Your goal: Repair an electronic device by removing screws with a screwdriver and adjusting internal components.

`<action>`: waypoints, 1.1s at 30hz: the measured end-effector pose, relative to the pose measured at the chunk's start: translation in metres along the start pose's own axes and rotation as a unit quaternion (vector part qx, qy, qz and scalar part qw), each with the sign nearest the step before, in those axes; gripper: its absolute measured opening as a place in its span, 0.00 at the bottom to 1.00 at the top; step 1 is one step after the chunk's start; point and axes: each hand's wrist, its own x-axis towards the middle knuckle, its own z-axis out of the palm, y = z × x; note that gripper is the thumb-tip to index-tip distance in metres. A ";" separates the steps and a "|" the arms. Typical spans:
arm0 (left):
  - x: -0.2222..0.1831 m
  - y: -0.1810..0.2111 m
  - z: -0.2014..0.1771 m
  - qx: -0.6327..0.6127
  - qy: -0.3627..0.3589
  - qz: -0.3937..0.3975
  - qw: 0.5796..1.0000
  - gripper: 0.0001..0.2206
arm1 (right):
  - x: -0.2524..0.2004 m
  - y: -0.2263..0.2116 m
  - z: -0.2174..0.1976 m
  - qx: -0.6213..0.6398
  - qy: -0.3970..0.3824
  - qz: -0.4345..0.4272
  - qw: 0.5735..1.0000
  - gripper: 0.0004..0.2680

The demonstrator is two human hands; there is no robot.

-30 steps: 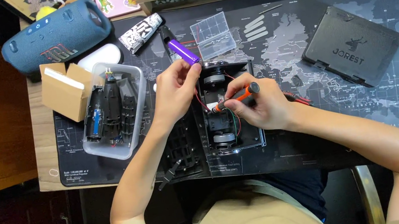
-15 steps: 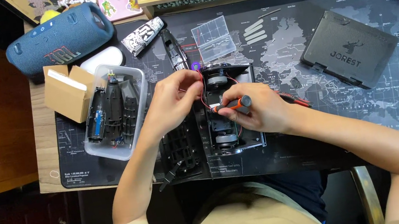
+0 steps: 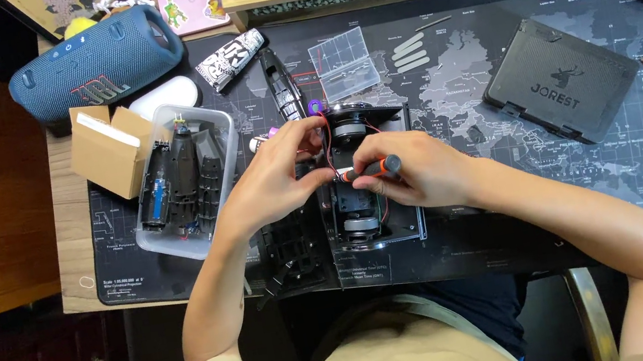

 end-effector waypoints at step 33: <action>0.010 -0.003 0.031 0.163 -0.087 0.068 0.981 0.71 | 0.029 -0.055 -0.025 -0.256 -0.054 -0.102 0.960 0.08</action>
